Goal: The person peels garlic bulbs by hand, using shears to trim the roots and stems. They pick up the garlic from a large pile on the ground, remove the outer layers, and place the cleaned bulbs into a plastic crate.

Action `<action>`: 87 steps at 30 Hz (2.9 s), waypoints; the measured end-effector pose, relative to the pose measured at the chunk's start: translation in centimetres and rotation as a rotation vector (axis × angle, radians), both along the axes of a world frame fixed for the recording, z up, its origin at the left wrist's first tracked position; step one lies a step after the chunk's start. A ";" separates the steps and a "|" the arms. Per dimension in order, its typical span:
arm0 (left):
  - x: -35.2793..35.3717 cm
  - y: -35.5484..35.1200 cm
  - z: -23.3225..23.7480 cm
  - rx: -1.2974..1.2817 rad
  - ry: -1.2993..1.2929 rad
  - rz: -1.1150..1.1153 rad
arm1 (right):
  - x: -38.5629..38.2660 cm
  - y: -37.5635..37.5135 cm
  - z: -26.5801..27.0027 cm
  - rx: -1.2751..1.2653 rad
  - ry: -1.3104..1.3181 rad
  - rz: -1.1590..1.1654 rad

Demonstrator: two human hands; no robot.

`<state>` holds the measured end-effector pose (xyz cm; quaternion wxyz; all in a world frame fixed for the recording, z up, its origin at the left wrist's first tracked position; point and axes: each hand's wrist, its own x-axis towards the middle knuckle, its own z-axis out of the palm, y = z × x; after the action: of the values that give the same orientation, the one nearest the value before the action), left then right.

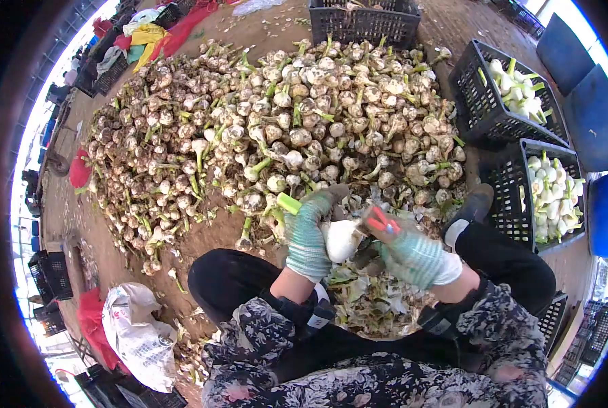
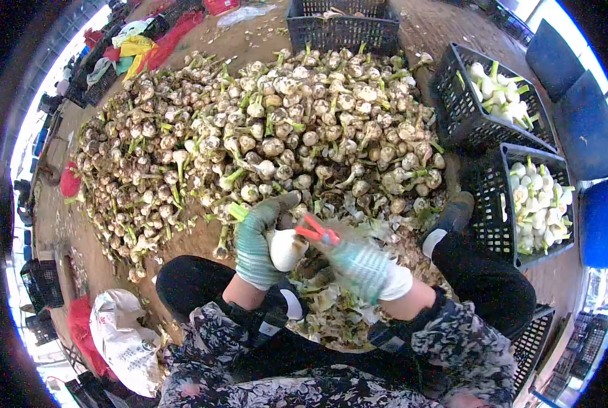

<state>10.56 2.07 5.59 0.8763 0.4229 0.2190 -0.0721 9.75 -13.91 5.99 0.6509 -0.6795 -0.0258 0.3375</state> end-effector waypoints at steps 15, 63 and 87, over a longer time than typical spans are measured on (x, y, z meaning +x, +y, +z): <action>0.1 0.5 -0.6 -0.092 0.183 0.012 | -0.5 0.3 1.7 -0.130 -0.354 -0.269; 1.7 0.0 -4.0 -0.372 0.240 0.044 | 5.2 3.1 -10.9 0.644 0.127 -0.327; 0.0 1.6 0.6 0.263 -0.230 0.024 | 5.2 1.2 -4.9 0.126 -0.216 -0.197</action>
<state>10.51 3.63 6.14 0.8335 0.5369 0.1296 0.0164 14.94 -12.71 1.12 0.7155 -0.6690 -0.0498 0.1949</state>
